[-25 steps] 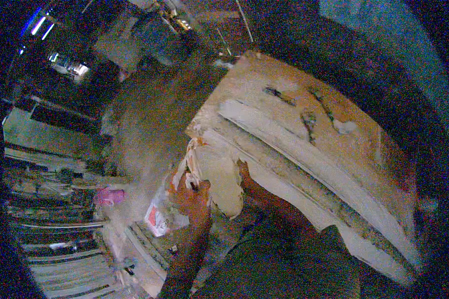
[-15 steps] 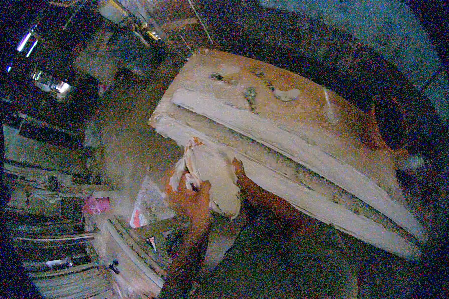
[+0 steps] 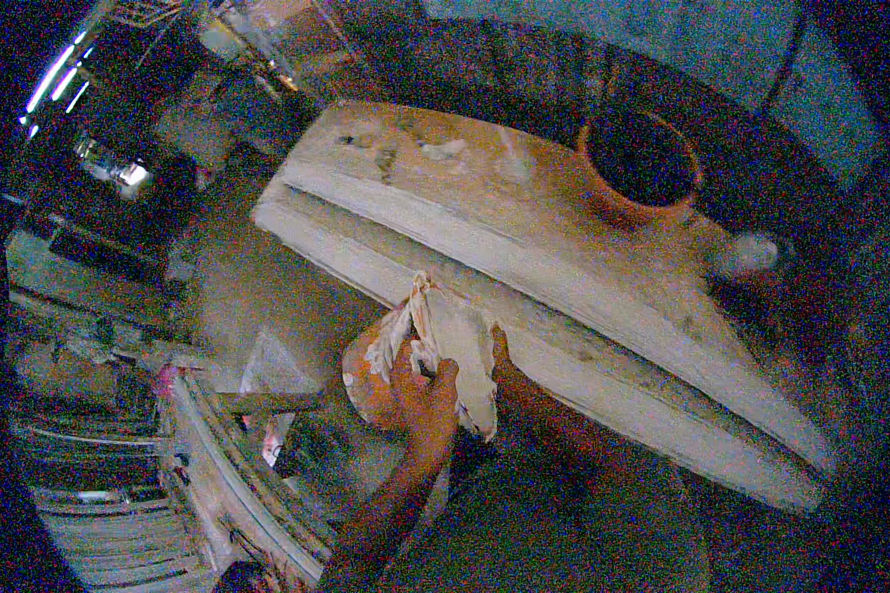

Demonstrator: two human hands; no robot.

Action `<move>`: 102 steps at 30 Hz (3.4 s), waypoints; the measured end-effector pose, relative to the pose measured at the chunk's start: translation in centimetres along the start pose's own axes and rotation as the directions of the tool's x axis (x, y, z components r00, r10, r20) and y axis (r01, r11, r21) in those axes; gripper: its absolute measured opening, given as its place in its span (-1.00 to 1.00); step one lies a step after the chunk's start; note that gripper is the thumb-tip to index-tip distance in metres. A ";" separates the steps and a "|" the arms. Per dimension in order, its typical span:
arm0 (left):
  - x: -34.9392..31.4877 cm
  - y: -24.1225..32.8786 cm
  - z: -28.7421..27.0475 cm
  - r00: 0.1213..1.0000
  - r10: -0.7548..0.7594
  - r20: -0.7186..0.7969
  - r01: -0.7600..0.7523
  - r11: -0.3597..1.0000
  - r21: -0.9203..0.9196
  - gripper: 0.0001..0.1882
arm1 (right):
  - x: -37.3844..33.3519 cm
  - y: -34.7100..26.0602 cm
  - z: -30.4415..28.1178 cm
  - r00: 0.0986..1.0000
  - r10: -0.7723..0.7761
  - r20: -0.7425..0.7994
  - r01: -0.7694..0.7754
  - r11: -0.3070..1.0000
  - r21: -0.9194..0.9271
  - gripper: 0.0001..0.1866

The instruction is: The person repeatedly scoops a white paste from a bucket and spreads it by hand onto long white rectangular panels resting on a workbench. The person works along the length of the panels, smoothing the surface with their hands.

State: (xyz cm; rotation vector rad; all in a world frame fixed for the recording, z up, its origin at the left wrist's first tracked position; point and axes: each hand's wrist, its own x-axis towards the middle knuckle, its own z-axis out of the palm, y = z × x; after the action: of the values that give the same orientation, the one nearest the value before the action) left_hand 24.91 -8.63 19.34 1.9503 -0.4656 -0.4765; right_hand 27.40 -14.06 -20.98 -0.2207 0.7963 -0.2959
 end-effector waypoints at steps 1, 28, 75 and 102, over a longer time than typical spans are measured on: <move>-1.7 0.4 2.4 1.000 -0.010 0.016 0.009 1.000 0.018 -0.50 | -1.5 -1.2 -2.3 1.000 -0.006 -0.013 0.006 1.000 -0.001 -0.56; -28.5 -6.4 48.9 0.934 0.351 -0.068 -0.357 0.906 -0.229 -0.52 | -32.4 -44.8 -55.5 0.838 -0.285 -0.464 0.389 0.910 0.145 -0.51; -34.8 -13.8 82.9 0.933 0.353 -0.065 -0.353 0.872 -0.340 -0.63 | -34.0 -80.8 -70.5 0.555 -0.546 0.628 0.501 -0.383 -0.776 -0.52; -28.7 2.8 97.6 0.970 -0.202 0.133 0.200 0.361 -0.911 -0.40 | -40.1 -92.5 -65.9 0.826 0.131 0.549 0.415 -0.799 -0.434 -0.52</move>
State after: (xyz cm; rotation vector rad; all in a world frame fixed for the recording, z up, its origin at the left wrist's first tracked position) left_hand -50.53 -68.82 -12.85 0.8630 0.1030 -0.7009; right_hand -63.46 -92.42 -10.91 -2.7646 0.2154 0.2762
